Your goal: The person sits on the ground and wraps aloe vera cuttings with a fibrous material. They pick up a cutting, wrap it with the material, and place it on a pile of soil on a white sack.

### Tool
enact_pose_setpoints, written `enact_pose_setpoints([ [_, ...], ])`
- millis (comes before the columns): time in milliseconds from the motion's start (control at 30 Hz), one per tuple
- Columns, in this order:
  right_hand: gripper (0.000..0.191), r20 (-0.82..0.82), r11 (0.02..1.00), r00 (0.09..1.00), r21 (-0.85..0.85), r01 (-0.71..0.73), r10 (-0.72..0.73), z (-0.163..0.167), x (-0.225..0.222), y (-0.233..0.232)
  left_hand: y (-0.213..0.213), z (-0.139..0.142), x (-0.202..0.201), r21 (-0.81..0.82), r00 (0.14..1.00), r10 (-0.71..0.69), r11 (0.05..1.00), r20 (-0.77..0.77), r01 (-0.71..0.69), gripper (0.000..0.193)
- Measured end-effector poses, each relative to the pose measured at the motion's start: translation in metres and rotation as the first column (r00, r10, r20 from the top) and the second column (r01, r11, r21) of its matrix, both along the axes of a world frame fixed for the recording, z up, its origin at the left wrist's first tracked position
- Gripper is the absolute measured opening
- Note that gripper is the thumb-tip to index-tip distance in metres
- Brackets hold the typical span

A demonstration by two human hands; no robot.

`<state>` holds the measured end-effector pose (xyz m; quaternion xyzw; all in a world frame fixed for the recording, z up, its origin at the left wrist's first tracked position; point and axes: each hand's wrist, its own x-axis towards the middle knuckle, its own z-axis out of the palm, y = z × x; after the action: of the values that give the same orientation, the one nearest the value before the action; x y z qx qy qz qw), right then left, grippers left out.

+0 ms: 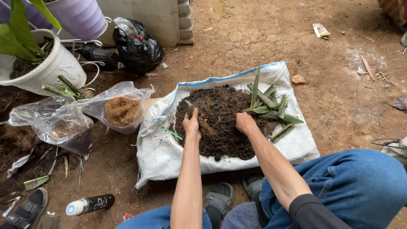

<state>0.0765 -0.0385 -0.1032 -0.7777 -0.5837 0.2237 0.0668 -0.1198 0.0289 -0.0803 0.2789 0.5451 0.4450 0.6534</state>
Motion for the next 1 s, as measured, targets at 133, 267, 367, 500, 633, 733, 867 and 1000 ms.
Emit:
enact_pose_setpoints([
  [133, 0.025, -0.035, 0.996, 0.999, -0.088, -0.029, 0.026, 0.020, 0.008, 0.022, 0.002, -0.013, 0.010, 0.075, 0.999, -0.048, 0.996, 0.006, 0.047, 0.055],
  [267, 0.031, 0.006, 0.988, 1.000, -0.157, -0.013, 0.014, 0.036, 0.014, 0.038, -0.001, -0.013, 0.025, 0.029, 0.997, -0.069, 0.997, -0.042, 0.070, 0.057],
  [367, 0.044, -0.003, 0.999, 0.999, -0.005, 0.035, -0.035, 0.040, 0.014, 0.042, 0.000, -0.002, 0.037, -0.079, 0.983, -0.106, 0.992, -0.153, 0.094, 0.067],
  [500, 0.054, 0.006, 0.999, 1.000, -0.042, -0.004, 0.004, 0.033, 0.000, 0.048, 0.003, 0.014, 0.046, -0.126, 0.955, -0.132, 0.987, -0.264, 0.101, 0.077],
  [633, 0.049, 0.023, 0.998, 0.998, -0.038, -0.054, 0.055, 0.031, -0.003, 0.053, 0.013, 0.021, 0.051, -0.080, 0.966, -0.137, 0.989, -0.221, 0.122, 0.077],
  [733, 0.043, 0.068, 0.989, 0.989, -0.075, -0.129, 0.134, 0.033, -0.002, 0.060, 0.023, 0.022, 0.054, -0.070, 0.974, -0.118, 0.992, -0.196, 0.106, 0.076],
  [867, 0.040, 0.085, 0.958, 0.959, -0.124, -0.260, 0.271, 0.051, 0.008, 0.085, 0.037, 0.024, 0.062, -0.118, 0.977, -0.095, 0.990, -0.191, 0.073, 0.083],
  [1000, 0.038, 0.068, 0.930, 0.928, -0.072, -0.361, 0.366, 0.073, 0.012, 0.111, 0.051, 0.028, 0.058, -0.078, 0.996, -0.075, 0.994, -0.049, 0.071, 0.086],
])
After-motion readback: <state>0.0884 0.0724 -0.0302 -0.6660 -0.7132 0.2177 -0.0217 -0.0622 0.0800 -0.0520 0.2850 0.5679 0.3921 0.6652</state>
